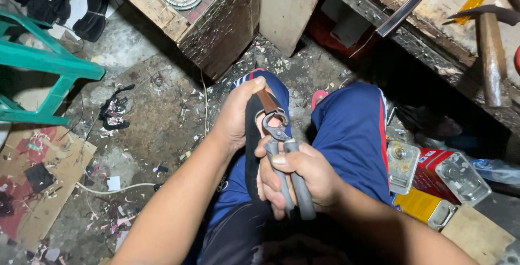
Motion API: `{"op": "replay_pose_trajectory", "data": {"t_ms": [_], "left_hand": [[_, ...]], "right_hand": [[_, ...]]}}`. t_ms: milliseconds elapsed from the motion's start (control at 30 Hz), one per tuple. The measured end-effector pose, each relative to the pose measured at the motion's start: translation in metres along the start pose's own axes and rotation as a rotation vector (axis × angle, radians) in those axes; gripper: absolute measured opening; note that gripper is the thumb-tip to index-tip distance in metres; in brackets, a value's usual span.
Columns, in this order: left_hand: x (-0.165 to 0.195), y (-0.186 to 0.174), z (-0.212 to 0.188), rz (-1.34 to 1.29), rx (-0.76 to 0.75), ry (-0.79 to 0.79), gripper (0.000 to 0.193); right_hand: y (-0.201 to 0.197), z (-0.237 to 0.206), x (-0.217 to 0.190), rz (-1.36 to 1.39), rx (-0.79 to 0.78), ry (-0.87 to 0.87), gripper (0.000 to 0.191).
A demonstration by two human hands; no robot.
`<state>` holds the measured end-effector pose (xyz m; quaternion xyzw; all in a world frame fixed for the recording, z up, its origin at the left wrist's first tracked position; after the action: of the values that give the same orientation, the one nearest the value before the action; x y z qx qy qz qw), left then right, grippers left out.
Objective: The person sits on the floor and works on a shoe upper, hammering the fabric over the sole edge with a hammer and gripping and pulling the material with pincers. They turn the shoe over repeatedly to work different sides and press the upper against the insole.
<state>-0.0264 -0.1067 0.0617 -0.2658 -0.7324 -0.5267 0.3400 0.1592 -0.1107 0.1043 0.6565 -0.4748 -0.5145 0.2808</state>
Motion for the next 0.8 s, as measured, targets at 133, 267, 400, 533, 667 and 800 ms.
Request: {"op": "replay_pose_trajectory", "data": {"t_ms": [133, 267, 400, 533, 667, 800], "left_hand": [[0.003, -0.005, -0.002, 0.060, 0.044, 0.032, 0.040], [0.009, -0.011, -0.005, 0.084, 0.050, 0.109, 0.040], [0.005, -0.027, -0.002, -0.231, 0.129, 0.175, 0.033], [-0.016, -0.036, 0.001, -0.223, 0.273, 0.131, 0.037], [-0.015, -0.036, 0.007, -0.325, 0.050, 0.194, 0.031], [-0.007, -0.032, 0.014, -0.117, 0.118, 0.187, 0.026]], "right_hand": [[0.001, -0.008, 0.003, -0.136, 0.095, 0.014, 0.051], [0.011, -0.027, -0.009, -0.325, 0.172, 0.033, 0.055], [0.007, -0.039, -0.016, -0.721, 0.458, 0.186, 0.059], [0.005, -0.035, -0.030, -0.745, 0.496, 0.109, 0.048], [0.008, -0.039, -0.026, -0.747, 0.553, 0.083, 0.046], [-0.002, -0.059, -0.024, -1.260, 0.839, -0.370, 0.026]]}}
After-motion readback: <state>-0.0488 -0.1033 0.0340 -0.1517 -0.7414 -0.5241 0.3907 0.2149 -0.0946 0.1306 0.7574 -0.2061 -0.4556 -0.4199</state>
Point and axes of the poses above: each hand's wrist, its own z-axis towards the middle knuckle, its own y-axis out of the palm, x = y × z, the point moved 1 cm from there along z, towards the middle knuckle, and after that the axes turned 7 degrees about y, right-handed, at the moved point
